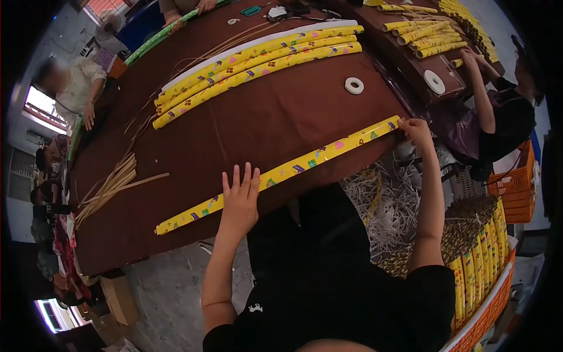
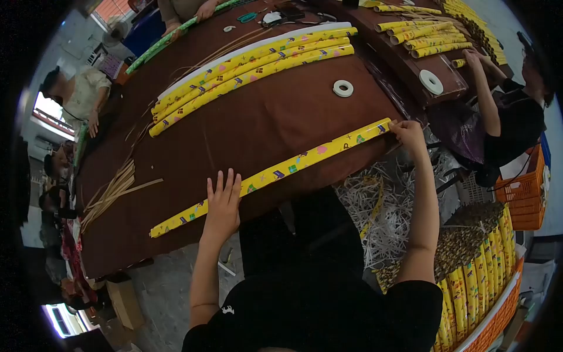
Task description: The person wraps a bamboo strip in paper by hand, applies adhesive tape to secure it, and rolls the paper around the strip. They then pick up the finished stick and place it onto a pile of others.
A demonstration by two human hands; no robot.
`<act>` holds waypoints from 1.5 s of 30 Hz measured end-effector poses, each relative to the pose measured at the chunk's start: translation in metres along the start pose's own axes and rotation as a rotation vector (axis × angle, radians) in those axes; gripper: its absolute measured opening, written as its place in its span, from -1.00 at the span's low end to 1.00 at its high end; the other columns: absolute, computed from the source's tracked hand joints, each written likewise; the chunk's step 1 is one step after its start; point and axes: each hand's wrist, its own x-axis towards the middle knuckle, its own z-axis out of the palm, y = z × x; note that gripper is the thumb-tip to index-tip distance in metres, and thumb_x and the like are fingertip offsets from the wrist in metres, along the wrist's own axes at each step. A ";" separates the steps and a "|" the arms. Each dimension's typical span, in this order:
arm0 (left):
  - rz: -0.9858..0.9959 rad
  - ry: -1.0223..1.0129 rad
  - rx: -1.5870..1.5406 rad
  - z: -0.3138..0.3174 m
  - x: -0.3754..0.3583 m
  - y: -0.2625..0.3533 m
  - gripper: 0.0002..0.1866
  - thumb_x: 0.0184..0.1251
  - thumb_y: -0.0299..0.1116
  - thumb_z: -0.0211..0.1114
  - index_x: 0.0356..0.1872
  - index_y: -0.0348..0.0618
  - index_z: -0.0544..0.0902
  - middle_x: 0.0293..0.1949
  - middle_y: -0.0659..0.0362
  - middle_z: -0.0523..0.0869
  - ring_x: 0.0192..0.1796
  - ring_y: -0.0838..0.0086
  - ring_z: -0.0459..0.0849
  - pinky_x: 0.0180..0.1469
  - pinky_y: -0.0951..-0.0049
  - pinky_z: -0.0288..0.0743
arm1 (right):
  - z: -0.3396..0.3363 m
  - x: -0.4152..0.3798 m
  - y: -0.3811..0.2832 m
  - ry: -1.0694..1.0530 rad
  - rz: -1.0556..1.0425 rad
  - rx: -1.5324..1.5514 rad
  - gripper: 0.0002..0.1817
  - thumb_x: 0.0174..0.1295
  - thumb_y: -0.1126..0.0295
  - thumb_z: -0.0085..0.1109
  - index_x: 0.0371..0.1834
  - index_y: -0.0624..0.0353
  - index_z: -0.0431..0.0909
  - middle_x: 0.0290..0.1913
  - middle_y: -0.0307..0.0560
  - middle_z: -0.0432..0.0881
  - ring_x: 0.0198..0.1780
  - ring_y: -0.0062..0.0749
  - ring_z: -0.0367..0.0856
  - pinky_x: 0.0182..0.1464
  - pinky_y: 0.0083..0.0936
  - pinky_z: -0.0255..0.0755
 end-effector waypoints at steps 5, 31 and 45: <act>0.003 0.009 -0.022 0.000 -0.001 0.000 -0.31 0.17 -0.65 0.10 0.43 -0.27 0.33 0.46 -0.11 0.31 0.50 -0.14 0.21 0.48 -0.30 -0.04 | -0.005 0.005 0.025 0.101 0.001 -0.171 -0.53 0.22 -0.03 0.37 -0.58 0.16 0.59 -0.65 -0.34 0.46 -0.60 -0.69 0.40 -0.58 -0.64 0.17; -0.012 0.003 0.047 0.002 -0.005 0.007 -0.33 0.17 -0.61 0.13 0.41 -0.27 0.34 0.45 -0.14 0.29 0.52 -0.15 0.16 0.48 -0.34 -0.07 | 0.226 -0.194 -0.088 -0.588 0.225 0.826 -0.70 0.43 0.21 0.17 -0.24 0.26 0.67 -0.48 -0.11 0.69 -0.74 -0.65 0.39 -0.67 -0.73 0.20; -0.023 -0.005 -0.009 0.000 -0.005 0.008 -0.31 0.13 -0.64 0.14 0.41 -0.27 0.34 0.44 -0.16 0.30 0.52 -0.16 0.15 0.48 -0.34 -0.07 | 0.180 -0.207 -0.077 -0.967 0.302 0.930 -0.44 0.49 0.32 0.03 0.50 0.23 0.21 -0.04 -0.01 0.71 -0.47 -0.58 0.61 -0.49 -0.72 0.39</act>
